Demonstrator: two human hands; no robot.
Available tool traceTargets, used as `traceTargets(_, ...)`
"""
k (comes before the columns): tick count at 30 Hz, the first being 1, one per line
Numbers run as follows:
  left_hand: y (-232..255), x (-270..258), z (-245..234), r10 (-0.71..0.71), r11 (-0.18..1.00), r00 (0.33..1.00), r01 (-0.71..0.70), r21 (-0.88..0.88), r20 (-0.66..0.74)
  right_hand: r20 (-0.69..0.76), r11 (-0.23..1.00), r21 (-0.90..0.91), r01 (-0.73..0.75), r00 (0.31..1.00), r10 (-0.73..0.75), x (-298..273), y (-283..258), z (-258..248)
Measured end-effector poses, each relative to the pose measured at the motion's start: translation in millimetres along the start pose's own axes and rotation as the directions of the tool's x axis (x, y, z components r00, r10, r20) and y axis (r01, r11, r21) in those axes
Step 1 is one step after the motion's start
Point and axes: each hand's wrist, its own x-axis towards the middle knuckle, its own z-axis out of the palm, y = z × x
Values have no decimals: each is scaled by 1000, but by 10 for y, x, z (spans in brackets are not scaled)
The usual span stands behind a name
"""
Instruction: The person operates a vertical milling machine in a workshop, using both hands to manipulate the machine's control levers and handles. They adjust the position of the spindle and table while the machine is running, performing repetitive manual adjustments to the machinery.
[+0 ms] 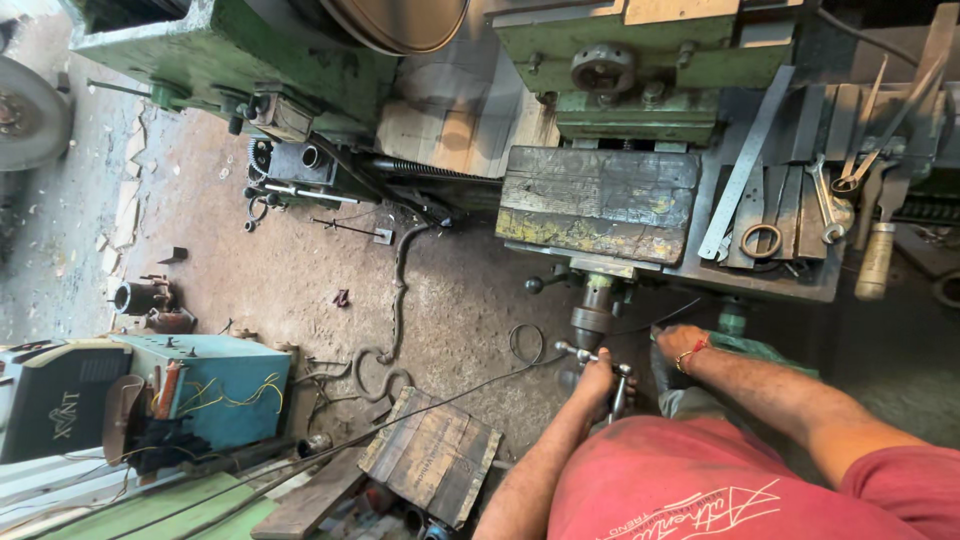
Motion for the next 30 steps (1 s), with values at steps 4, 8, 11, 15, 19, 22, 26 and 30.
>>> traceTargets(4, 84, -66, 11, 12, 997, 999, -8, 81, -45, -25, 1000, 8, 16, 1000, -16, -13, 4, -15)
traceTargets(8, 225, -383, 113, 354, 625, 904, -39, 780, -238, 4, 1000, -6, -5, 1000, 5, -10, 9, -32)
traceTargets(11, 478, -912, 186, 484, 321, 850, 52, 946, -211, 61, 997, -56, -53, 997, 56, 0, -54, -40)
traceTargets(15, 510, -1076, 429, 531, 170, 838, 35, 985, -121, 86, 1000, -16, -8, 996, 10, 3, -51, -68)
traceTargets(19, 384, -590, 498, 455, 135, 851, 226, 965, -263, 169, 999, 6, 36, 985, -36, -2, -107, -222)
traceTargets(22, 196, -302, 589, 602, -106, 743, 438, 893, -293, 179, 998, -53, 28, 984, -18, -47, -176, -306)
traceTargets(26, 312, -397, 592, 480, -288, 858, 351, 891, -183, 164, 998, -54, 36, 986, -27, -44, -157, -283)
traceTargets(30, 382, -555, 578, 510, -229, 843, 323, 918, -169, 134, 996, -45, 76, 989, -69, 1, -106, -200)
